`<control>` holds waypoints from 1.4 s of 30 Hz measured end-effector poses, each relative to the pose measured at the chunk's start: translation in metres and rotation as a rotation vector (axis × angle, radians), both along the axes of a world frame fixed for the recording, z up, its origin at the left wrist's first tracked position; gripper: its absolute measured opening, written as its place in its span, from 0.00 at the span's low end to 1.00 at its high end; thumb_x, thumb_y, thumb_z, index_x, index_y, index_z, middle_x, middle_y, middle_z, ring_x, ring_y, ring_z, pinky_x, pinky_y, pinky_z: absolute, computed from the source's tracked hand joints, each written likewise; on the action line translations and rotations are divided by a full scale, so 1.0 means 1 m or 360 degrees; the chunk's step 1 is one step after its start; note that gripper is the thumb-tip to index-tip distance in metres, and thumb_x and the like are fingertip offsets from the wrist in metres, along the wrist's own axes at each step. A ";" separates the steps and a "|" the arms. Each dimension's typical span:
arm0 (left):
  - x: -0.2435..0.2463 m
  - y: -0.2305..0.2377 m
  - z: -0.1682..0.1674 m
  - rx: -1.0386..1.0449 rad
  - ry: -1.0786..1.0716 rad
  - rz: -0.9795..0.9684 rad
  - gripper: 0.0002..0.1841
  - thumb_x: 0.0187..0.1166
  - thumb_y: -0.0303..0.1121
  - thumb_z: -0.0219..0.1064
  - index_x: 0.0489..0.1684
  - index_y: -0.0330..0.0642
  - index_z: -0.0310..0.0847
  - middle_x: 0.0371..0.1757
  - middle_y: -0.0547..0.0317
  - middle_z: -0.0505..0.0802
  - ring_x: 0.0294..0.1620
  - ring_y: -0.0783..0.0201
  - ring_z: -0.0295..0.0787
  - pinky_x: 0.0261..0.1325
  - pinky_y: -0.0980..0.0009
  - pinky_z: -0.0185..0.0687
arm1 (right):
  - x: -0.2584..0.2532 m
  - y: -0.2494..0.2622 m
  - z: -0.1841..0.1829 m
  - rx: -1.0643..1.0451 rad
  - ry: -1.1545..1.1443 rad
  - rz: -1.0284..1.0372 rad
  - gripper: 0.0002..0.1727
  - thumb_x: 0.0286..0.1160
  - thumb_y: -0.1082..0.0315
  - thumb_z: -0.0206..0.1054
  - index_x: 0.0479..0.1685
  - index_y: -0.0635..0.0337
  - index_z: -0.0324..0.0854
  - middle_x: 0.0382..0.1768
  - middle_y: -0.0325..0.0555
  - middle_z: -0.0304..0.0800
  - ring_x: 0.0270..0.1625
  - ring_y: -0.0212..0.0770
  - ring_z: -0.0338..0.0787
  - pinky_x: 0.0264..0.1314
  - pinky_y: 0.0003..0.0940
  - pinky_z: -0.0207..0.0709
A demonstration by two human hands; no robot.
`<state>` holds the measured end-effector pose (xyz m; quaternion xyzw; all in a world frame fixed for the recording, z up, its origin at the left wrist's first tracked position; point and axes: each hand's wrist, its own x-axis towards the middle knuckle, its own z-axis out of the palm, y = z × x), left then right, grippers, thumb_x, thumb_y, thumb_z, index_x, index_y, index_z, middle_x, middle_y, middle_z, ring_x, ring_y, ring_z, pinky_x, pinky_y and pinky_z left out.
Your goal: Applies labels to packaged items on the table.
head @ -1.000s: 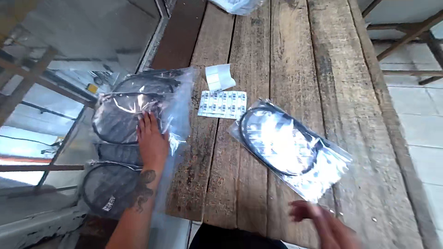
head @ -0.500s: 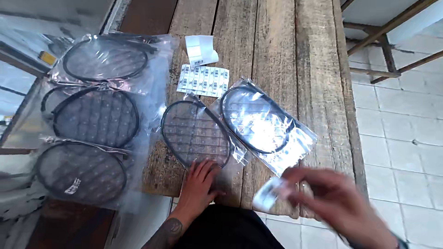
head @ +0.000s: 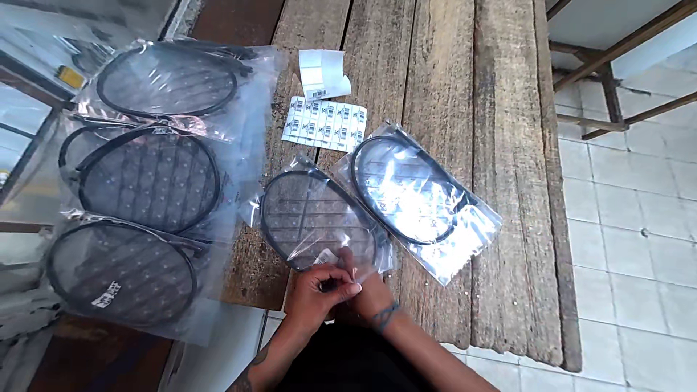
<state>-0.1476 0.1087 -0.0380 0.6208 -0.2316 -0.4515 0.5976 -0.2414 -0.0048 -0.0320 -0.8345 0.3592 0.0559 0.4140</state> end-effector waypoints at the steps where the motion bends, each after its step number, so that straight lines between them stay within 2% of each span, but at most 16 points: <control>1: -0.001 0.002 -0.002 -0.0038 0.0010 -0.0023 0.06 0.67 0.35 0.81 0.33 0.44 0.94 0.38 0.68 0.94 0.45 0.75 0.88 0.54 0.76 0.85 | 0.013 -0.008 0.004 0.0026 0.0265 0.0108 0.26 0.81 0.63 0.65 0.75 0.68 0.75 0.45 0.67 0.93 0.52 0.67 0.92 0.60 0.66 0.80; 3: 0.000 0.004 -0.005 -0.0080 -0.0027 -0.0075 0.07 0.66 0.37 0.82 0.33 0.45 0.95 0.37 0.71 0.93 0.48 0.77 0.87 0.58 0.76 0.82 | 0.032 -0.021 0.004 0.0017 0.0573 0.0028 0.31 0.89 0.51 0.57 0.84 0.61 0.64 0.42 0.65 0.93 0.50 0.69 0.93 0.55 0.66 0.81; 10: 0.013 0.003 -0.007 -0.0127 -0.0100 -0.0232 0.08 0.68 0.41 0.81 0.33 0.47 0.95 0.36 0.73 0.93 0.49 0.75 0.85 0.61 0.73 0.78 | 0.049 -0.016 -0.005 -0.0012 0.0506 -0.0277 0.29 0.85 0.44 0.60 0.72 0.57 0.75 0.38 0.60 0.93 0.46 0.64 0.94 0.48 0.63 0.83; 13: 0.042 0.014 -0.005 0.0102 -0.1025 -0.0138 0.16 0.73 0.48 0.76 0.50 0.49 0.94 0.53 0.66 0.95 0.59 0.69 0.90 0.65 0.65 0.87 | 0.052 -0.017 -0.002 -0.0078 0.0550 -0.0259 0.29 0.86 0.48 0.61 0.74 0.60 0.74 0.40 0.60 0.94 0.48 0.63 0.94 0.52 0.62 0.82; 16: 0.086 0.031 -0.028 0.0521 -0.1961 -0.0407 0.41 0.78 0.70 0.56 0.88 0.56 0.68 0.92 0.62 0.67 0.94 0.53 0.55 0.91 0.39 0.50 | 0.048 -0.010 0.002 -0.0154 0.0553 -0.0182 0.34 0.85 0.49 0.61 0.83 0.60 0.64 0.38 0.58 0.93 0.45 0.62 0.94 0.50 0.60 0.84; 19: 0.094 0.036 -0.043 0.0670 -0.2198 -0.0585 0.47 0.78 0.76 0.42 0.95 0.57 0.56 0.97 0.61 0.55 0.97 0.51 0.42 0.92 0.32 0.35 | 0.004 -0.001 -0.026 -0.0632 -0.0303 0.0016 0.34 0.74 0.54 0.72 0.77 0.64 0.76 0.43 0.53 0.95 0.39 0.51 0.96 0.44 0.50 0.90; 22: 0.094 0.036 -0.044 0.0659 -0.2160 -0.0594 0.47 0.79 0.76 0.41 0.94 0.57 0.58 0.96 0.60 0.56 0.97 0.49 0.44 0.92 0.33 0.37 | -0.030 -0.011 -0.046 -0.0944 -0.0636 0.0701 0.23 0.86 0.55 0.61 0.78 0.43 0.78 0.74 0.45 0.85 0.76 0.45 0.83 0.81 0.53 0.72; 24: 0.093 0.038 -0.046 0.0636 -0.2138 -0.0602 0.47 0.79 0.76 0.42 0.94 0.57 0.58 0.96 0.59 0.56 0.97 0.49 0.43 0.92 0.33 0.36 | -0.020 -0.012 -0.056 -0.0997 -0.0545 0.0847 0.28 0.89 0.45 0.52 0.84 0.41 0.72 0.85 0.39 0.73 0.88 0.42 0.70 0.89 0.60 0.58; 26: 0.098 0.043 -0.044 0.0614 -0.2118 -0.0654 0.46 0.79 0.76 0.43 0.94 0.60 0.57 0.96 0.61 0.56 0.97 0.50 0.42 0.93 0.34 0.36 | -0.004 -0.016 -0.066 -0.1136 -0.0471 0.0610 0.37 0.86 0.36 0.48 0.86 0.49 0.71 0.87 0.41 0.71 0.89 0.40 0.68 0.93 0.61 0.51; 29: 0.106 0.046 -0.040 0.0531 -0.2053 -0.0689 0.38 0.84 0.68 0.47 0.91 0.61 0.64 0.95 0.59 0.61 0.96 0.49 0.49 0.92 0.37 0.45 | -0.011 -0.009 -0.025 -0.0798 -0.0608 0.0311 0.29 0.93 0.52 0.46 0.79 0.59 0.78 0.77 0.44 0.84 0.81 0.40 0.80 0.90 0.56 0.61; 32: 0.087 0.008 -0.039 0.0323 -0.1810 -0.0624 0.32 0.84 0.57 0.58 0.86 0.57 0.71 0.92 0.49 0.66 0.93 0.42 0.55 0.90 0.37 0.52 | -0.050 0.016 0.040 -0.0313 -0.0934 -0.0011 0.31 0.96 0.49 0.39 0.54 0.61 0.87 0.45 0.47 0.97 0.51 0.35 0.95 0.56 0.35 0.86; 34: 0.070 -0.037 -0.023 0.0189 -0.1686 -0.0683 0.33 0.83 0.54 0.64 0.87 0.55 0.70 0.92 0.51 0.66 0.94 0.47 0.54 0.92 0.41 0.51 | -0.086 0.012 0.052 -0.0338 -0.0965 -0.0352 0.34 0.94 0.42 0.38 0.62 0.61 0.81 0.54 0.43 0.96 0.59 0.30 0.93 0.63 0.32 0.87; 36: 0.081 -0.056 0.012 0.0219 -0.1772 -0.0721 0.30 0.85 0.50 0.63 0.87 0.58 0.70 0.93 0.59 0.64 0.95 0.54 0.51 0.94 0.42 0.44 | -0.121 0.001 0.041 -0.0333 -0.0969 -0.0864 0.31 0.97 0.56 0.42 0.66 0.83 0.71 0.51 0.51 0.95 0.55 0.31 0.95 0.64 0.35 0.89; 38: 0.128 -0.024 0.045 0.0422 -0.1873 -0.0485 0.17 0.84 0.38 0.66 0.68 0.53 0.88 0.81 0.56 0.81 0.85 0.51 0.70 0.86 0.43 0.63 | -0.146 -0.006 0.030 -0.0351 -0.0751 -0.1191 0.25 0.92 0.68 0.48 0.66 0.92 0.62 0.52 0.60 0.85 0.53 0.31 0.92 0.63 0.31 0.87; 40: 0.196 0.046 0.062 0.0770 -0.1966 -0.0401 0.11 0.81 0.26 0.68 0.55 0.45 0.93 0.62 0.46 0.91 0.68 0.42 0.85 0.70 0.38 0.78 | -0.152 -0.002 0.031 -0.0545 -0.0524 -0.1072 0.25 0.88 0.69 0.57 0.63 0.92 0.68 0.62 0.74 0.80 0.67 0.42 0.86 0.74 0.33 0.78; 42: 0.249 0.110 0.056 0.1073 -0.1975 -0.0594 0.15 0.69 0.20 0.75 0.53 0.44 0.94 0.60 0.41 0.91 0.67 0.33 0.83 0.66 0.28 0.74 | -0.132 -0.005 0.035 -0.0835 -0.0337 -0.0612 0.23 0.84 0.59 0.62 0.59 0.74 0.84 0.67 0.79 0.79 0.75 0.68 0.77 0.80 0.59 0.65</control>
